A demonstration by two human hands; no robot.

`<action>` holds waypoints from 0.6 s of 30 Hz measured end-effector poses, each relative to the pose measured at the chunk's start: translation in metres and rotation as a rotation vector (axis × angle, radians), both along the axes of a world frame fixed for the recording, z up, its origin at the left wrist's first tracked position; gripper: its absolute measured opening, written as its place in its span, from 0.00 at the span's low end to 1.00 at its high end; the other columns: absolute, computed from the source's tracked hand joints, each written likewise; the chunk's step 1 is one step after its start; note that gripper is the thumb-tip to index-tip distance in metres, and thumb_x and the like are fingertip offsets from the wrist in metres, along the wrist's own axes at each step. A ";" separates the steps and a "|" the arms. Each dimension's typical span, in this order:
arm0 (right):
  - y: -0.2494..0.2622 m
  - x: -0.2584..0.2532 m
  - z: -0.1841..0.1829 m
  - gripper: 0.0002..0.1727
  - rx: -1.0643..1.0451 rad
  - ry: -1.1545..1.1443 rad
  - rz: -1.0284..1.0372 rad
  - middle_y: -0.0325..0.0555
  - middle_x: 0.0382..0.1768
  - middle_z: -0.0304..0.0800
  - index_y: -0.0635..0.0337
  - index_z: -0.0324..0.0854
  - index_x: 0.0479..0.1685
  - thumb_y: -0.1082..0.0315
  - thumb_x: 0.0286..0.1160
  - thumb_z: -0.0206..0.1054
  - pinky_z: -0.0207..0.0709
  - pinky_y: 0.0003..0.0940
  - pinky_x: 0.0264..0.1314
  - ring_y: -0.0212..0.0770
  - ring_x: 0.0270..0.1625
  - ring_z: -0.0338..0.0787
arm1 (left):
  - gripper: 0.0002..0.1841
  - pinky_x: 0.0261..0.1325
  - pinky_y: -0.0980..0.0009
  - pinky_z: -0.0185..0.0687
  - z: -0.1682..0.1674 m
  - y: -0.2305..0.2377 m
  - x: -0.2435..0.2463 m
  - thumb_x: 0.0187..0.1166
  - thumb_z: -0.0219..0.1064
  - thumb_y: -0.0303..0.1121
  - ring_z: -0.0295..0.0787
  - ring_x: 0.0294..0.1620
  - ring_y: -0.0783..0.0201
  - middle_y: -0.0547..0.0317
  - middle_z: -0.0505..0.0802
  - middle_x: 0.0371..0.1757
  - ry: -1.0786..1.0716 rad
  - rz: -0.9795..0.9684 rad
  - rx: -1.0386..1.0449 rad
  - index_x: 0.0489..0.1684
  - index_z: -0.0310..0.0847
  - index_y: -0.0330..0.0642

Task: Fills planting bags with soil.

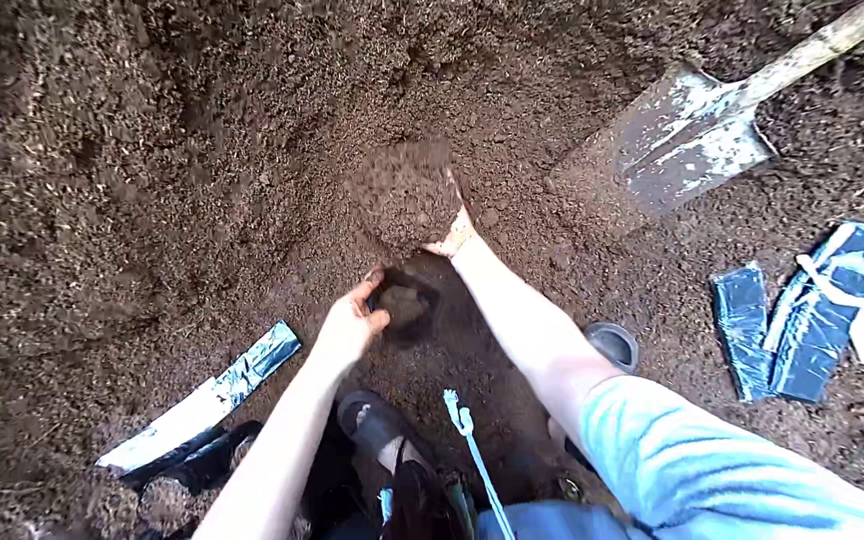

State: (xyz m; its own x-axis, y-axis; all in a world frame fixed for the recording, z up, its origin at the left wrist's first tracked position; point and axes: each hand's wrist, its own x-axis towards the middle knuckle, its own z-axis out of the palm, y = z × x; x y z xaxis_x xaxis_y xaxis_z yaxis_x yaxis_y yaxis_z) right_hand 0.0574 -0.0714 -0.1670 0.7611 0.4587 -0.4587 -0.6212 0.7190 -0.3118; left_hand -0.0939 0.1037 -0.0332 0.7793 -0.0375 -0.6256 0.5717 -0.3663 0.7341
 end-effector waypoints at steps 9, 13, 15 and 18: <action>-0.020 -0.085 0.142 0.38 -0.142 -0.057 0.364 0.45 0.50 0.92 0.48 0.79 0.65 0.31 0.88 0.34 0.88 0.44 0.53 0.42 0.52 0.92 | 0.21 0.35 0.71 0.81 0.004 -0.015 -0.010 0.76 0.70 0.20 0.81 0.28 0.69 0.51 0.89 0.46 -0.023 0.055 0.014 0.67 0.77 0.37; -0.015 -0.108 0.155 0.25 -0.583 -0.251 0.419 0.43 0.57 0.89 0.51 0.77 0.74 0.48 0.94 0.46 0.85 0.38 0.58 0.37 0.55 0.89 | 0.23 0.45 0.59 0.86 0.005 -0.017 -0.024 0.76 0.72 0.21 0.88 0.37 0.59 0.43 0.90 0.50 -0.051 0.010 0.074 0.70 0.74 0.34; -0.014 -0.112 0.162 0.24 -0.736 -0.415 0.502 0.49 0.71 0.83 0.55 0.76 0.77 0.52 0.93 0.52 0.79 0.44 0.72 0.41 0.70 0.84 | 0.26 0.58 0.46 0.87 0.005 -0.015 -0.029 0.75 0.73 0.23 0.92 0.51 0.47 0.36 0.89 0.60 -0.065 -0.048 0.118 0.74 0.73 0.35; -0.020 -0.113 0.167 0.28 -1.169 -0.730 0.571 0.57 0.82 0.72 0.59 0.75 0.79 0.51 0.87 0.62 0.69 0.52 0.83 0.50 0.83 0.74 | 0.32 0.72 0.36 0.76 0.002 -0.011 -0.033 0.75 0.73 0.25 0.85 0.69 0.39 0.33 0.86 0.70 -0.110 -0.119 0.201 0.82 0.70 0.38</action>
State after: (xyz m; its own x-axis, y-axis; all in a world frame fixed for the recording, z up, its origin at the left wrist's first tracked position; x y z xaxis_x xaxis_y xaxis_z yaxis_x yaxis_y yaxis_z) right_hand -0.0560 -0.0915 -0.0001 0.8279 0.4175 -0.3745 -0.1823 -0.4311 -0.8837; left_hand -0.1266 0.0925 -0.0311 0.8405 -0.0163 -0.5415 0.4369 -0.5707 0.6953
